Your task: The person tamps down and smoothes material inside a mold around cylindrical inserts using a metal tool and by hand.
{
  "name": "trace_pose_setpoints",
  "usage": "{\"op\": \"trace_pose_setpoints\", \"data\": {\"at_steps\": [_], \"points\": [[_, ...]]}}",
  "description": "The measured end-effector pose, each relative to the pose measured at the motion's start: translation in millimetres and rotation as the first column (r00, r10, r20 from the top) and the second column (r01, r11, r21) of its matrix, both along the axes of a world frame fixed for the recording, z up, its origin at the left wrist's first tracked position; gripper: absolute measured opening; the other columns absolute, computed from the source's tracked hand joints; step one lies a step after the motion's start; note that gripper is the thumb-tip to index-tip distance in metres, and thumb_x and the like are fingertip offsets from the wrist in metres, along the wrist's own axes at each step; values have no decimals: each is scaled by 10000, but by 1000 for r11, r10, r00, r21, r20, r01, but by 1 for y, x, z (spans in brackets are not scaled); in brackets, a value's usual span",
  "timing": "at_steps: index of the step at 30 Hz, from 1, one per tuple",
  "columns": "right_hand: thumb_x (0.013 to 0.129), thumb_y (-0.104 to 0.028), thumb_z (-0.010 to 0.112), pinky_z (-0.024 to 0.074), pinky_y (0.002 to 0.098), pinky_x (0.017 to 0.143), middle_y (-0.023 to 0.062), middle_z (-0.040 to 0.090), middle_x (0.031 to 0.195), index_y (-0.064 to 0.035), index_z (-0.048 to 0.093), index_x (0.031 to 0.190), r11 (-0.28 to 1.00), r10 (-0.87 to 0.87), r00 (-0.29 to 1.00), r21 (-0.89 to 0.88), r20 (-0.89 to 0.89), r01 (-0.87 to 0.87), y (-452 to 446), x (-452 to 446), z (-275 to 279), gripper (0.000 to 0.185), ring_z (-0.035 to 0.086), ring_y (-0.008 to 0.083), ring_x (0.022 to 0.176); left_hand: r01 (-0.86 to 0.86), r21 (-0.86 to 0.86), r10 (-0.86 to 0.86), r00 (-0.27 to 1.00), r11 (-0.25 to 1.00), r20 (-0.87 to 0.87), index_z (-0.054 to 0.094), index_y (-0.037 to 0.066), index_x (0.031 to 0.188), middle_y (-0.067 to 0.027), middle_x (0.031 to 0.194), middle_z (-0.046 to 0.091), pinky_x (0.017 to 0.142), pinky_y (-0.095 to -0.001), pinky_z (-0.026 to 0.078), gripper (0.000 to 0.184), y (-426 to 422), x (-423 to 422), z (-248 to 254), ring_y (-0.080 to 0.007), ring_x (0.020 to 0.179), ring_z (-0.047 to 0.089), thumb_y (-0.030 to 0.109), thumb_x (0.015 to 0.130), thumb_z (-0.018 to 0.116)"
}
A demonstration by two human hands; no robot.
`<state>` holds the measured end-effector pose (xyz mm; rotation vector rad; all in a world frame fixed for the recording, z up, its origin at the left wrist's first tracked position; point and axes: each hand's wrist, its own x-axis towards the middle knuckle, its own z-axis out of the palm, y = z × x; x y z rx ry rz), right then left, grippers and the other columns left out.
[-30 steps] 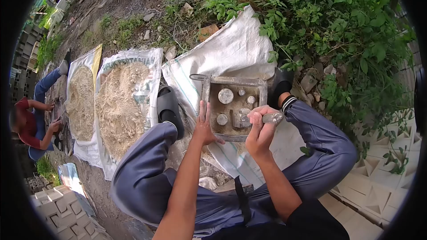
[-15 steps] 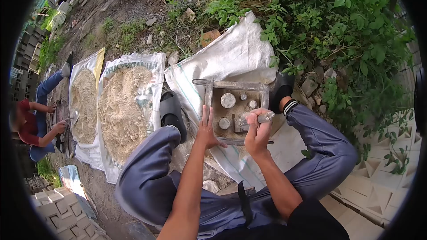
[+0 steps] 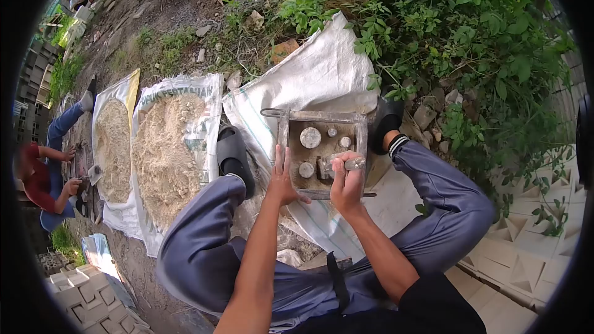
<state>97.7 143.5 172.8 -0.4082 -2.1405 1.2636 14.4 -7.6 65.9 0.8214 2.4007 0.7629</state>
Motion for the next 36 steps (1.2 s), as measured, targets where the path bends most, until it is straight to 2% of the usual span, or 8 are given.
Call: {"op": "trace_pose_setpoints", "data": {"at_steps": [3, 5, 9, 22, 25, 26, 30, 36], "points": [[997, -81, 427, 429, 280, 702, 109, 511, 871, -18, 396, 937, 989, -36, 998, -142, 48, 42, -4, -2, 9, 91, 487, 149, 763, -13, -40, 14, 1000, 999, 24, -86, 69, 1518, -213, 1574, -113, 1170, -426, 245, 1663, -1, -2, -4, -386, 1461, 69, 454, 273, 947], [995, -85, 443, 434, 282, 713, 105, 514, 881, -15, 420, 983, 989, -16, 974, -148, -226, -18, -5, 5, 9, 75, 499, 155, 777, -12, -10, 12, 1000, 1000, 7, -92, 69, 1517, -202, 1576, -119, 1171, -424, 243, 1665, -1, -1, -3, -382, 1462, 66, 455, 275, 947], [993, -99, 466, 445, 316, 687, 104, 492, 846, 14, 414, 944, 1000, 23, 995, -16, 93, -21, 6, -8, -5, 133, 501, 188, 727, -2, -96, 8, 998, 995, 67, -104, 67, 1515, -214, 1572, -127, 1170, -425, 243, 1667, 1, -4, 0, -379, 1464, 55, 462, 280, 945], [964, -55, 516, 433, 349, 682, 126, 518, 847, 1, 449, 930, 994, -46, 973, -107, -225, 22, -5, 6, 2, 94, 522, 230, 734, -15, 22, 16, 1000, 1000, -25, -90, 73, 1518, -205, 1576, -118, 1155, -439, 271, 1657, -2, 0, -5, -397, 1451, 111, 424, 280, 954], [975, -67, 495, 438, 334, 683, 123, 521, 856, 9, 440, 923, 988, -34, 998, 153, 46, 27, -4, -6, -1, 106, 524, 215, 738, -16, -49, 18, 999, 999, 43, -90, 71, 1517, -210, 1574, -120, 1158, -441, 264, 1651, 1, -1, 2, -401, 1450, 107, 437, 289, 950], [977, -68, 486, 438, 332, 686, 124, 525, 872, 10, 440, 915, 1000, 0, 995, 14, 99, -1, 4, -11, 2, 110, 519, 211, 743, -19, -43, 20, 999, 999, 30, -90, 71, 1517, -210, 1574, -120, 1158, -441, 264, 1651, 3, -6, 2, -401, 1450, 107, 437, 289, 950], [980, -77, 475, 432, 338, 693, 116, 502, 857, 6, 447, 899, 970, -125, 978, -226, -168, 85, -4, -1, 17, 119, 509, 218, 744, -5, -26, 5, 1000, 1000, -4, -98, 71, 1516, -210, 1573, -123, 1157, -437, 265, 1660, -1, -3, -5, -401, 1451, 106, 453, 284, 948], [990, -75, 450, 436, 310, 721, 91, 479, 848, -11, 417, 892, 995, -77, 997, -70, -21, 75, 3, -5, 15, 121, 489, 170, 748, -8, -49, 8, 1000, 999, 7, -99, 69, 1516, -214, 1575, -109, 1157, -436, 262, 1667, 3, -6, 0, -394, 1454, 99, 457, 279, 949]]}}
